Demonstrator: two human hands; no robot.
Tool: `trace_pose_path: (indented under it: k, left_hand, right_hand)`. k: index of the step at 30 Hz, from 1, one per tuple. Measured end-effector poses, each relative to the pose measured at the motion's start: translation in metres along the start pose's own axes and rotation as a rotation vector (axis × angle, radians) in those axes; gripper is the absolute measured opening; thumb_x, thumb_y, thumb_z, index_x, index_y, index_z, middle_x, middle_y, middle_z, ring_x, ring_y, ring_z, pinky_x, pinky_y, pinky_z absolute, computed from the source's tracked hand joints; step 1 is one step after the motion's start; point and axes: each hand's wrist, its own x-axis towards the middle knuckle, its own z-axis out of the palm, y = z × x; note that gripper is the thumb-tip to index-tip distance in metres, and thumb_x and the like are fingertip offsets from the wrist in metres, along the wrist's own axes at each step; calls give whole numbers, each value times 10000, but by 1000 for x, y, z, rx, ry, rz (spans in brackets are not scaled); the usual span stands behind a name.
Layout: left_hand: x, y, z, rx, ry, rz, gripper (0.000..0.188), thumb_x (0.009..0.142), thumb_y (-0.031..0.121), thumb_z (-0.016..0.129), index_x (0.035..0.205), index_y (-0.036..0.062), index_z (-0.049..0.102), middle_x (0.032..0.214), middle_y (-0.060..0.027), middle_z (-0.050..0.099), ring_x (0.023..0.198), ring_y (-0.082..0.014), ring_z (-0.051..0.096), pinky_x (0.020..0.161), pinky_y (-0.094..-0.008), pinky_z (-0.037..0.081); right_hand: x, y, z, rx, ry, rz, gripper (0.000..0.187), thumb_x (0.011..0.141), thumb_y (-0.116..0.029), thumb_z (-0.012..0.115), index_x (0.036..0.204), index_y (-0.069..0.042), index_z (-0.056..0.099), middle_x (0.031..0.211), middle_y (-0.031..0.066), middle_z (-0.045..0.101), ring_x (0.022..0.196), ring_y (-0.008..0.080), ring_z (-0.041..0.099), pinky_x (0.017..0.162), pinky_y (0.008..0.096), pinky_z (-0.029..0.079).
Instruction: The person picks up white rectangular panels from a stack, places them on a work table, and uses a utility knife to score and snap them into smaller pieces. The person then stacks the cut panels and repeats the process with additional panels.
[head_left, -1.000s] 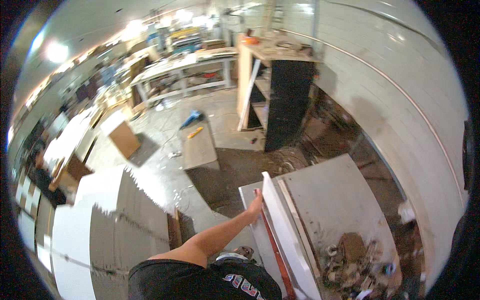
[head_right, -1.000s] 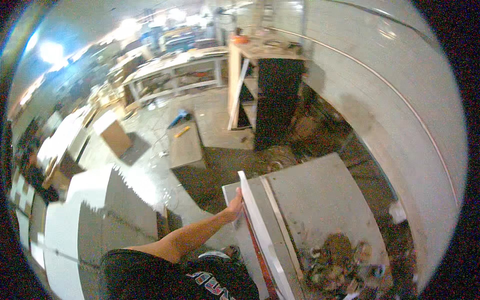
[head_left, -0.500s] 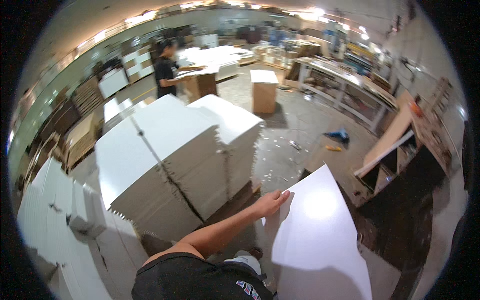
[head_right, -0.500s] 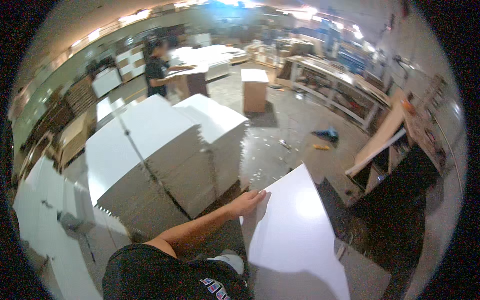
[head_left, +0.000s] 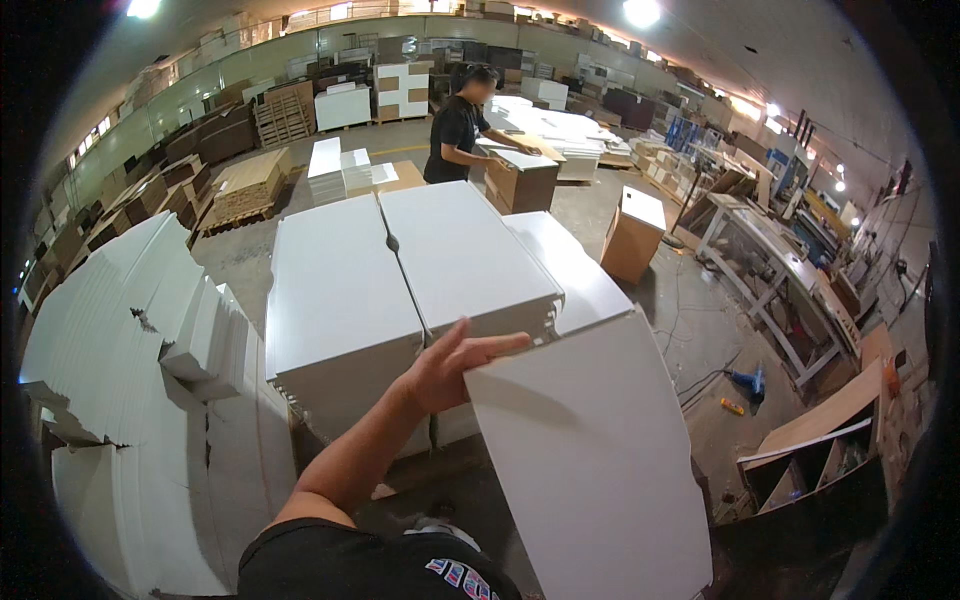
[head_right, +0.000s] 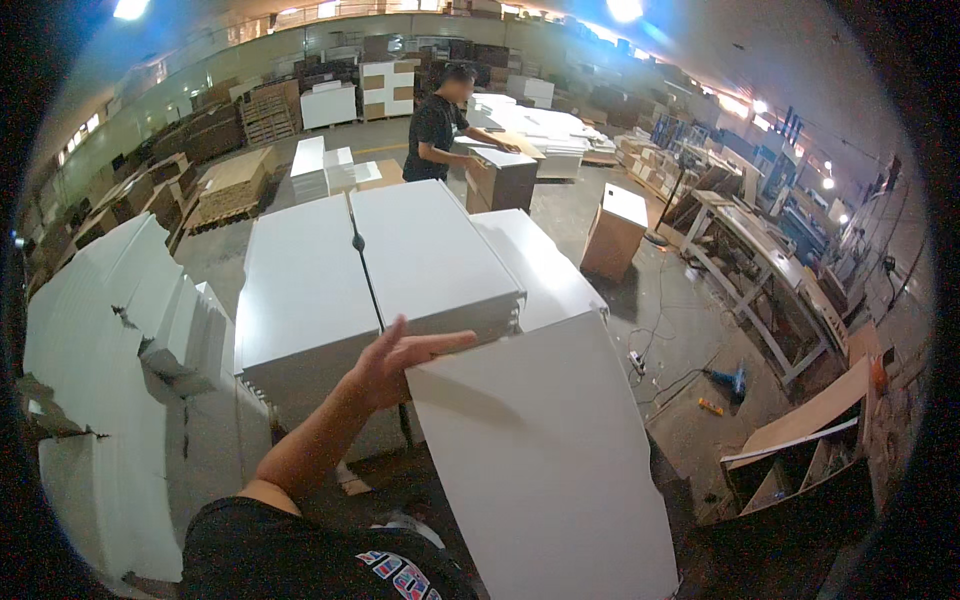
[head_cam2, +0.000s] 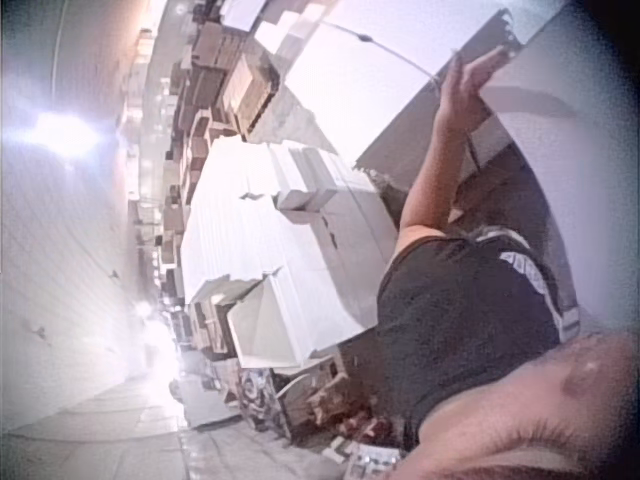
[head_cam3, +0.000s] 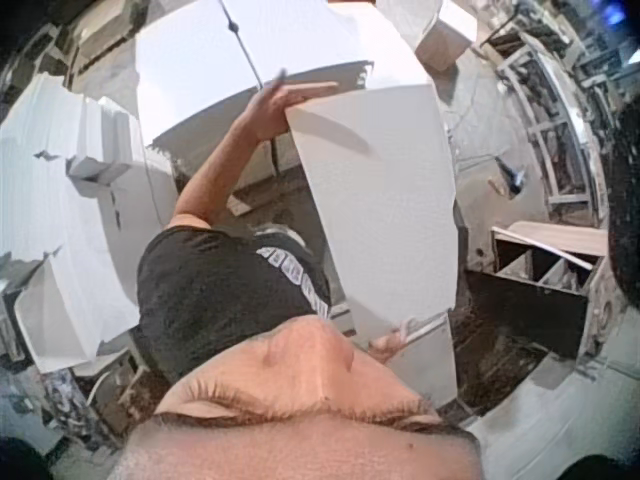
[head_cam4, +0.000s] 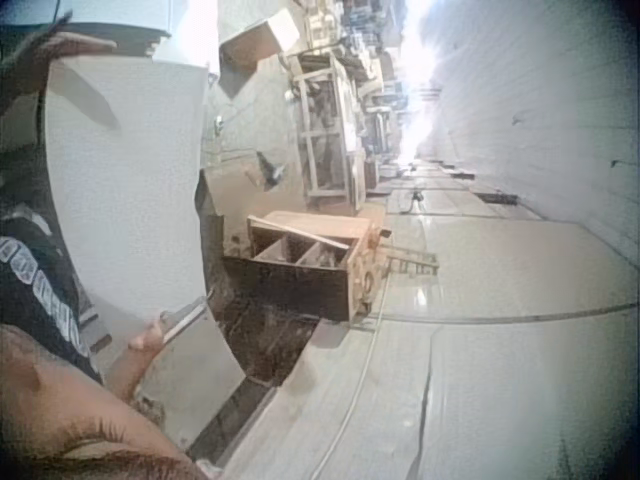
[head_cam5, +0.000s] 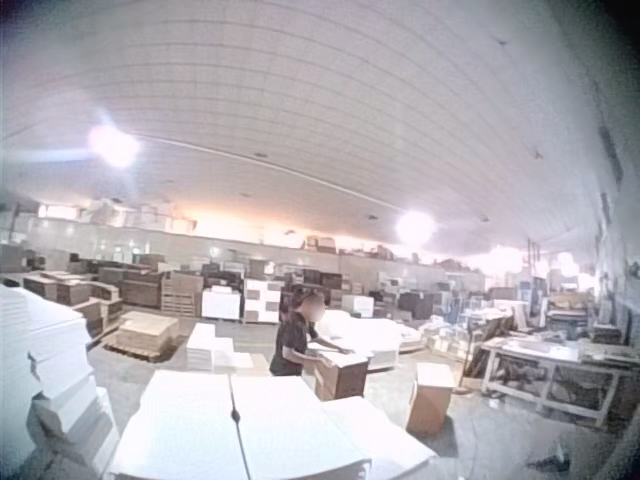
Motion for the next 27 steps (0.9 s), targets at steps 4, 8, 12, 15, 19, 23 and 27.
trace_pose_path:
  k: [4,8,12,15,19,23,27]
  left_hand:
    - [-6,-6,-15,-183,178,278,933,1129,808,466,1701,73,511,1348,-36,744,1019,-126,665,906,-340,543]
    - [-7,-47,2,68,368,117,758,1074,207,836,1675,31,410,1457,-128,655,1355,-243,661,1089,-438,593]
    - [-9,-50,-17,-84,296,10,863,1093,225,819,1718,38,253,1512,-155,596,1331,-255,652,1052,-446,605]
    - [-9,-29,-45,-68,271,-45,906,1089,253,821,1729,32,219,1533,-188,563,1373,-282,621,1099,-482,571]
    - [-9,-14,-64,-16,281,-126,1019,1070,314,833,1759,7,149,1588,-249,510,1512,-336,536,1234,-558,483]
    - [-15,-15,-64,-25,228,-69,1080,1076,351,829,1778,-4,89,1655,-276,471,1565,-349,488,1297,-566,433]
    - [-19,-27,-52,-18,219,-166,864,1150,337,734,1759,-20,236,1706,-276,456,1599,-335,468,1313,-545,443]
  right_hand:
    - [-14,-3,40,2,-30,33,507,1165,-397,644,1566,-91,691,1567,182,688,1486,361,619,1249,595,494]
    - [-31,-4,104,42,-100,14,506,1140,-353,636,1531,-36,689,1528,196,705,1399,374,658,1191,584,532]
    - [-37,-4,189,120,-192,33,545,1068,-242,634,1502,89,645,1443,233,737,1248,413,734,1102,565,597]
    - [-39,-2,246,122,-264,52,618,1047,-222,635,1586,76,574,1502,242,701,1342,437,695,1162,599,560]
    - [-29,11,297,118,-346,135,746,1030,-202,634,1708,49,451,1641,245,607,1488,465,600,1267,625,480]
    - [0,28,349,89,-464,146,674,1068,-165,637,1689,44,480,1618,230,630,1450,434,629,1232,593,506]
    - [33,37,396,170,-792,92,644,1097,-143,695,1680,5,465,1623,165,577,1470,378,600,1253,536,478]
